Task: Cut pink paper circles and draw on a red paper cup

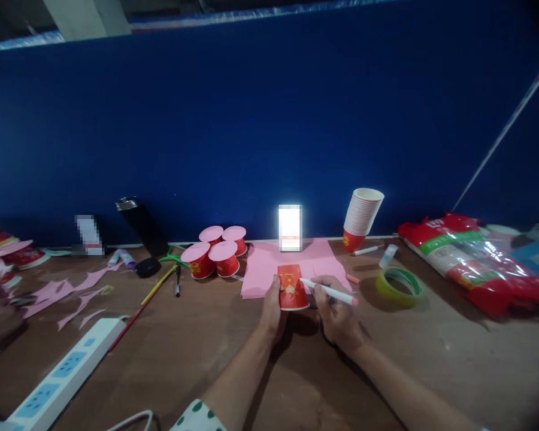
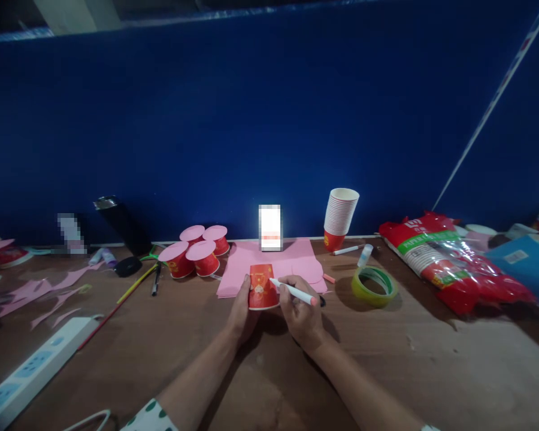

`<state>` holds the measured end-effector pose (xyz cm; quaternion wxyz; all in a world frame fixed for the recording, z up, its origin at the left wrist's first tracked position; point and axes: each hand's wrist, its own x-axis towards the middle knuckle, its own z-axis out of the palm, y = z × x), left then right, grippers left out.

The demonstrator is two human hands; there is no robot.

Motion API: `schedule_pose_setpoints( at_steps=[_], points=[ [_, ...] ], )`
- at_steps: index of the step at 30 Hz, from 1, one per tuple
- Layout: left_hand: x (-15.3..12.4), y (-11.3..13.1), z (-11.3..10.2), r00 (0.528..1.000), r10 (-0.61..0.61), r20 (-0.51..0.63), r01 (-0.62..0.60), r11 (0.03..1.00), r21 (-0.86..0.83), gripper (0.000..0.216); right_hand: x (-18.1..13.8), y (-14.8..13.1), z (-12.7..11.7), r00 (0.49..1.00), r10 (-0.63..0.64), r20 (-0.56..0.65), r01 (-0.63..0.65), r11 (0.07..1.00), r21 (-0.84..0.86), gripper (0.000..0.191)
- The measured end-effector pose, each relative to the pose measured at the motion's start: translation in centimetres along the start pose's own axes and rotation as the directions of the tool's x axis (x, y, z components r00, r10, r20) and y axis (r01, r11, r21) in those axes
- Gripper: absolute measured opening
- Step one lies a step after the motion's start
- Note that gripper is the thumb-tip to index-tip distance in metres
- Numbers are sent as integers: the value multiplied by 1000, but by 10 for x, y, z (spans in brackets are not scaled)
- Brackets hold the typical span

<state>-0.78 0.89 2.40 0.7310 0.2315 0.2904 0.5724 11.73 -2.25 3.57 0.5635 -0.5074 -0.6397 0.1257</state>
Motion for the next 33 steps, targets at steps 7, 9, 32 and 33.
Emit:
schedule_pose_setpoints(
  at_steps=[7, 9, 32, 33],
  points=[
    [-2, 2, 2, 1000, 6, -9, -6, 1000, 9, 39, -1, 4, 1, 1000, 2, -3, -2, 1000, 25, 14],
    [-3, 3, 4, 1000, 4, 1, -4, 1000, 25, 41, -1, 4, 1, 1000, -3, -26, 4, 1000, 31, 14],
    [-5, 3, 4, 999, 25, 27, -26, 999, 36, 41, 1, -11, 1, 994, -111, 19, 112, 994, -6, 16],
    [-5, 3, 4, 999, 27, 28, -28, 999, 39, 42, 1, -10, 1, 994, -108, 15, 108, 994, -5, 17]
  ],
)
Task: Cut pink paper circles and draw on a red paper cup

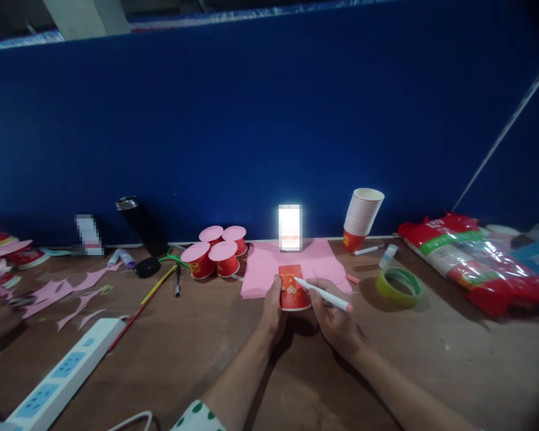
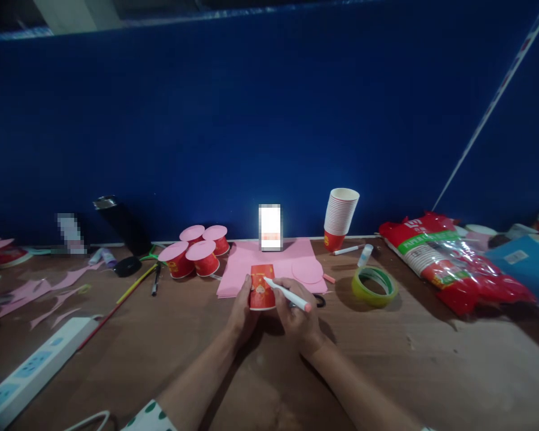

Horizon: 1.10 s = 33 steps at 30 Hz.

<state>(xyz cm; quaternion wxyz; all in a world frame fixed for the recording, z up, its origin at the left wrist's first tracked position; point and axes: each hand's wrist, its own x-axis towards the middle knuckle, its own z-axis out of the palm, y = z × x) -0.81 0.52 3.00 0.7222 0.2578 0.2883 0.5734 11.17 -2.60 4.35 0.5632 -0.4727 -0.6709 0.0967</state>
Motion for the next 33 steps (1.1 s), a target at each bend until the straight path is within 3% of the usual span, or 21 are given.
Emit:
schedule_pose_setpoints(
  at_steps=[12, 33],
  points=[
    [2, -2, -1, 1000, -9, -2, 9, 1000, -11, 41, -4, 12, 2, 995, 98, -28, -96, 994, 55, 16],
    [3, -4, -4, 1000, -4, -2, 4, 1000, 11, 46, -3, 12, 2, 995, 62, -78, -58, 997, 42, 15]
  ],
)
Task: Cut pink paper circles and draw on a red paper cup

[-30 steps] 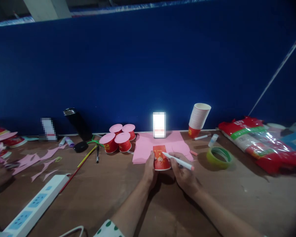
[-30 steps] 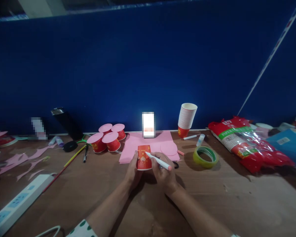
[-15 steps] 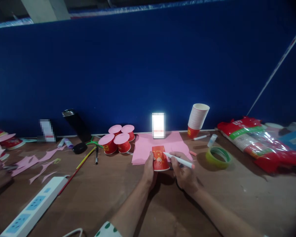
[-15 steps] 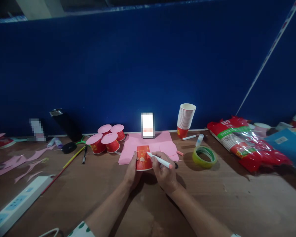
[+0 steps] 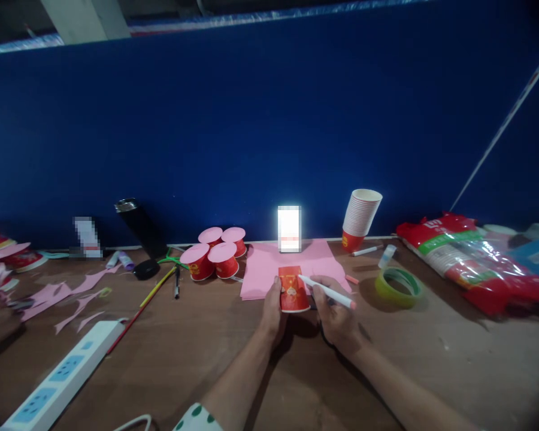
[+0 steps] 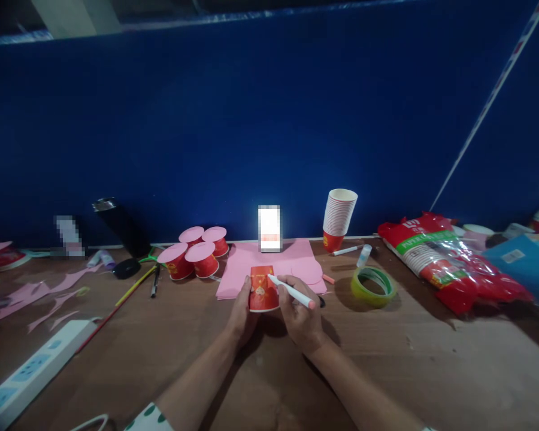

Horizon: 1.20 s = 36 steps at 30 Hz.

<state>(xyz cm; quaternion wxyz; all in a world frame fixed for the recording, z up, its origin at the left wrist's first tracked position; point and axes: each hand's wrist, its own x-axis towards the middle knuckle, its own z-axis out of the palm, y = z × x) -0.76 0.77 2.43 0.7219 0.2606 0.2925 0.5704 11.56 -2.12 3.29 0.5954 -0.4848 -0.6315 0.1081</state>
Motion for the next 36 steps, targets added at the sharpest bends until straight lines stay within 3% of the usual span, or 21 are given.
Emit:
schedule_pose_setpoints(
  at_steps=[26, 36],
  points=[
    [-3, 3, 4, 1000, -2, 4, 2, 1000, -1, 44, -1, -1, -2, 997, 39, 69, -37, 999, -35, 13],
    [-4, 5, 6, 999, -1, -36, 2, 999, 33, 45, 0, -9, -3, 997, -51, 54, 55, 995, -77, 14]
  ],
)
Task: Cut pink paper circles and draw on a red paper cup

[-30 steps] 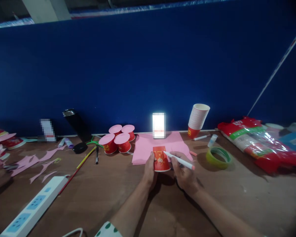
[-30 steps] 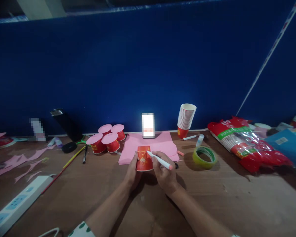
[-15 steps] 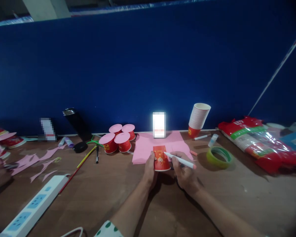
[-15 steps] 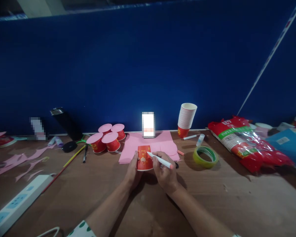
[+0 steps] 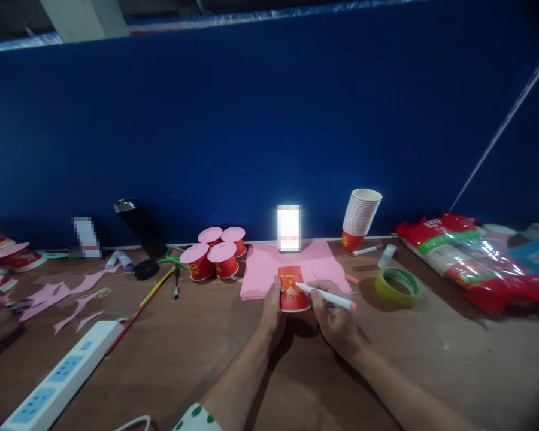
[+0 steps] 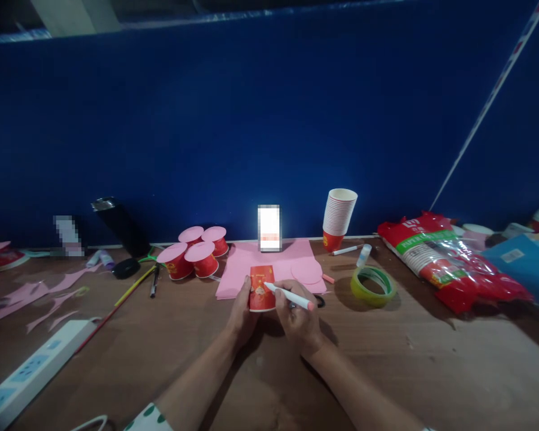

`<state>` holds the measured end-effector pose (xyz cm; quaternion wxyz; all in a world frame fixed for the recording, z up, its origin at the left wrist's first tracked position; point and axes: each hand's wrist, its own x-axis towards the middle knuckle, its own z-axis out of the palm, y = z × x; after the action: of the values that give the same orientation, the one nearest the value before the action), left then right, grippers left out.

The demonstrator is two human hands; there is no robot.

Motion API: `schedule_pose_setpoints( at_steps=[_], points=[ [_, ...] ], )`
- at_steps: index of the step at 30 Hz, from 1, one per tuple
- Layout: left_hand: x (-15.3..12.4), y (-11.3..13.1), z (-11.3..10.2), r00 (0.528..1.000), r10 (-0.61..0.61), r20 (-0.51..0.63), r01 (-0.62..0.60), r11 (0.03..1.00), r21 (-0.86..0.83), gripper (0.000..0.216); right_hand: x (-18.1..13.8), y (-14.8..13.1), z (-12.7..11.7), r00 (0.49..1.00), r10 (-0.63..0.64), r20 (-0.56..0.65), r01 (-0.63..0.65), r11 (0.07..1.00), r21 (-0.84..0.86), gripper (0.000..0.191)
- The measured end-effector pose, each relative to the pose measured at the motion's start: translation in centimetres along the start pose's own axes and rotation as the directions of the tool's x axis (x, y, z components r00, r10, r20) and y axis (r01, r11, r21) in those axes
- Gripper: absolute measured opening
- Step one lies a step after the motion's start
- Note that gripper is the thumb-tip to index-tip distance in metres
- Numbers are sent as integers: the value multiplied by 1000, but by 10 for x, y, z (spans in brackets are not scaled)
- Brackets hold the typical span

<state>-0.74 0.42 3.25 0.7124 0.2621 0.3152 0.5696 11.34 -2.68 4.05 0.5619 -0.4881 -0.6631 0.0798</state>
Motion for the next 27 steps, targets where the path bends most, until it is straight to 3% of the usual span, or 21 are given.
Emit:
schedule_pose_setpoints(
  at_steps=[5, 19, 27],
  points=[
    [1, -1, -2, 999, 32, 21, -33, 999, 28, 44, 2, -4, -1, 999, -42, -1, 42, 998, -43, 16],
    [0, -1, 0, 1000, -14, -21, 13, 999, -45, 42, -2, 7, 1, 997, 79, -3, -79, 997, 8, 15],
    [1, 0, 0, 1000, 2, -16, -3, 999, -41, 39, 0, 3, 0, 996, 79, -29, -79, 997, 4, 16]
  ],
)
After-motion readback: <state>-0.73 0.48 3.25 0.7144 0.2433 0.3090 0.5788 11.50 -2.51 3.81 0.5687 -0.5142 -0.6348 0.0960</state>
